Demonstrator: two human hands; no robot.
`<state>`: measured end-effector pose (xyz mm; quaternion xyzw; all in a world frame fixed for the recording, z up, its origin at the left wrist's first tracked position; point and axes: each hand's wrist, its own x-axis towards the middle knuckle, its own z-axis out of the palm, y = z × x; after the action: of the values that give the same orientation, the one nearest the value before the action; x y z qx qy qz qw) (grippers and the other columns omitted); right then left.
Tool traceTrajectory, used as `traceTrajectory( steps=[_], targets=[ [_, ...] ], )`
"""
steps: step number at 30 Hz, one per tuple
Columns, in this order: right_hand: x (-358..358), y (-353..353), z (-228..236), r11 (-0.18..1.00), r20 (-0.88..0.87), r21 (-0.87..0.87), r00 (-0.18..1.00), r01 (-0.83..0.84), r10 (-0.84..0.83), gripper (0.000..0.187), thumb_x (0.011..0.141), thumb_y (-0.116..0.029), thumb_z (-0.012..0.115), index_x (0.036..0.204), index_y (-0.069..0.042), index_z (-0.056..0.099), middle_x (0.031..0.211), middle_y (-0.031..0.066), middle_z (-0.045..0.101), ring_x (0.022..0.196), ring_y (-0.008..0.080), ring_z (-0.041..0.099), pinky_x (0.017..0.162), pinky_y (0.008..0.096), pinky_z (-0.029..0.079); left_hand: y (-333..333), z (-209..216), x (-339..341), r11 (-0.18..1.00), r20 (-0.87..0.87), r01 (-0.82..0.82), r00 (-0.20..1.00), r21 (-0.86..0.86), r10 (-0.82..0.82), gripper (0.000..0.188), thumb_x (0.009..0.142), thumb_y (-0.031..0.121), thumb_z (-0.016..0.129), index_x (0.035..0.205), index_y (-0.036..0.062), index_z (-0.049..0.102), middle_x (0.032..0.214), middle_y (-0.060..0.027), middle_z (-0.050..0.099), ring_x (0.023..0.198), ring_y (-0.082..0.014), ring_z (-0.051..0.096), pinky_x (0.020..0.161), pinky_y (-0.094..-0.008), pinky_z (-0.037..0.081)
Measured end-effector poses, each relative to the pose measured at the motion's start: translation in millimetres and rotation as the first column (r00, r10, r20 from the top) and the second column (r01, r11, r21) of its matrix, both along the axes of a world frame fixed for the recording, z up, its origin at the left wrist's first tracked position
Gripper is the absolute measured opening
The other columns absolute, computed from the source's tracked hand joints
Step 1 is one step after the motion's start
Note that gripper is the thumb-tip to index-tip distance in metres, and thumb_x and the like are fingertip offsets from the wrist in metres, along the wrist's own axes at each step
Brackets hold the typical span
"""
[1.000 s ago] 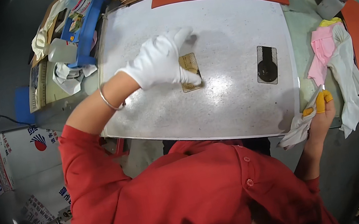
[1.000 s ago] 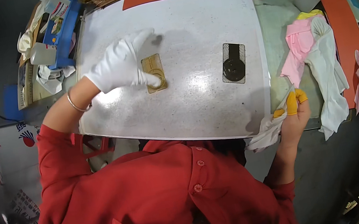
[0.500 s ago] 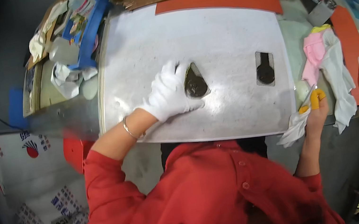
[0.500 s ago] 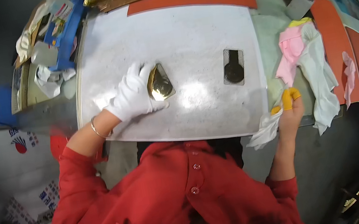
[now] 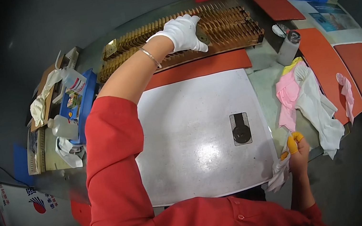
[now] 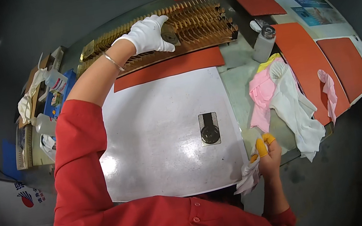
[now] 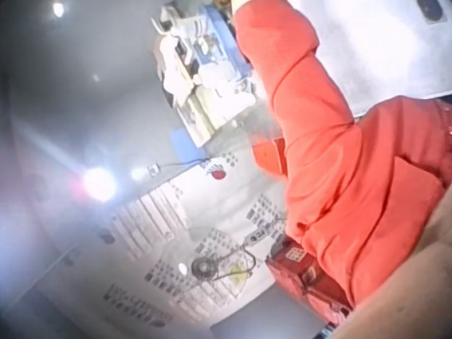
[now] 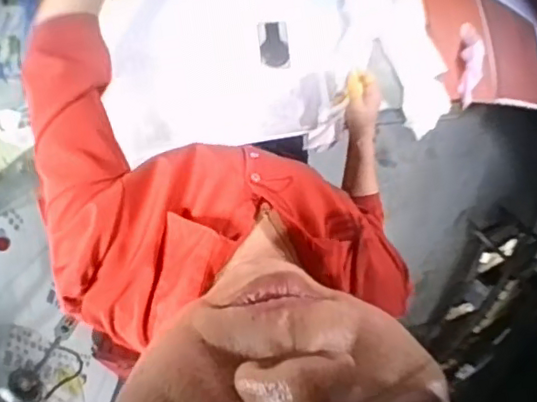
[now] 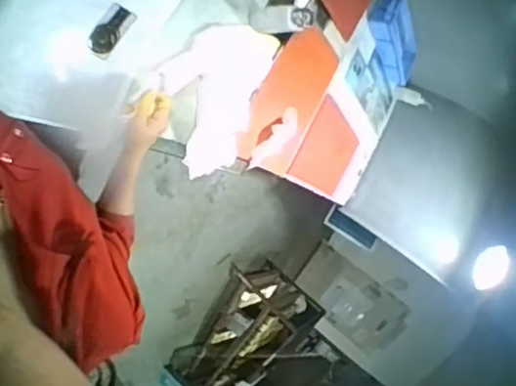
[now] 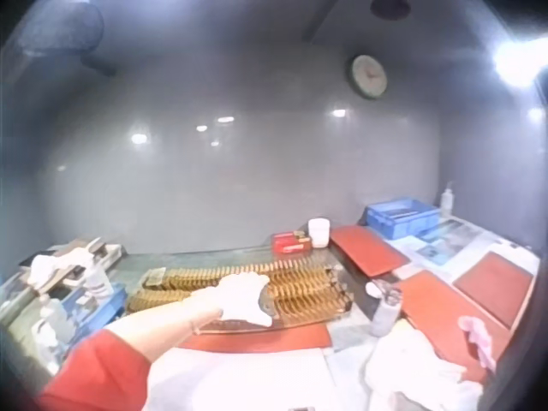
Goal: The person cleans small, dark rectangular metal parts on a white work surface using a white cloth and a yellow sponge. They wipe each part individually, occasionally applying liquid from a squeeze bottle, and then place the cleaned parts onto a wooden rack.
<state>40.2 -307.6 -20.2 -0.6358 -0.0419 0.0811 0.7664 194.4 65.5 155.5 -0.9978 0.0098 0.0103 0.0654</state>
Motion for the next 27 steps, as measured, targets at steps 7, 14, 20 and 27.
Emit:
traceTrajectory(
  steps=[7, 14, 20, 27],
  targets=[
    [1.3, -6.1, -6.6, 0.999, 0.022, 0.029, 1.000, -0.020, 0.019, 0.015, 0.089, -0.016, 0.052, 0.088, -0.001, 0.051, 0.066, 0.0015, 0.053, 0.049, 0.0067, 0.049, 0.042, 0.0192, 0.040, -3.5, -15.7, 55.2, 0.997, -0.169, 0.064, 0.984, 0.036, -0.057, 0.097, 0.059, 0.050, 0.072, 0.133, 0.0025, 0.031, 0.123, -0.0191, 0.046, 0.113, -0.0323, 0.046, 0.092, -0.0384, 0.040],
    [1.0, 3.4, 8.4, 0.999, 0.011, -0.027, 0.999, 0.033, -0.033, 0.015, 0.087, -0.012, 0.055, 0.090, 0.002, 0.052, 0.067, 0.0017, 0.051, 0.051, 0.0063, 0.047, 0.046, 0.0209, 0.041, -9.1, -13.5, 14.6, 0.966, 0.099, 0.138, 0.988, -0.218, -0.119, 0.087, 0.064, 0.031, 0.075, 0.132, -0.0011, 0.032, 0.132, -0.0210, 0.039, 0.119, -0.0308, 0.043, 0.099, -0.0325, 0.036],
    [0.8, -1.2, -0.3, 0.999, 0.002, 0.040, 1.000, 0.021, -0.021, 0.013, 0.087, -0.009, 0.053, 0.094, 0.002, 0.051, 0.071, 0.0023, 0.053, 0.052, 0.0061, 0.048, 0.046, 0.0204, 0.040, -77.2, -81.6, -123.4, 0.793, 0.190, 0.321, 0.947, -0.518, -0.259, 0.092, 0.058, 0.040, 0.080, 0.127, -0.0037, 0.037, 0.123, -0.0192, 0.048, 0.114, -0.0302, 0.047, 0.099, -0.0361, 0.036],
    [1.0, 0.0, 0.4, 0.997, -0.006, 0.080, 1.000, 0.016, -0.015, 0.015, 0.088, -0.010, 0.053, 0.096, 0.002, 0.051, 0.071, 0.0023, 0.053, 0.052, 0.0060, 0.048, 0.045, 0.0203, 0.039, -127.8, -127.5, -164.5, 0.895, 0.098, 0.181, 0.983, -0.407, -0.154, 0.083, 0.054, 0.033, 0.076, 0.123, 0.0050, 0.038, 0.114, -0.0186, 0.047, 0.106, -0.0358, 0.047, 0.090, -0.0383, 0.041]
  ],
)
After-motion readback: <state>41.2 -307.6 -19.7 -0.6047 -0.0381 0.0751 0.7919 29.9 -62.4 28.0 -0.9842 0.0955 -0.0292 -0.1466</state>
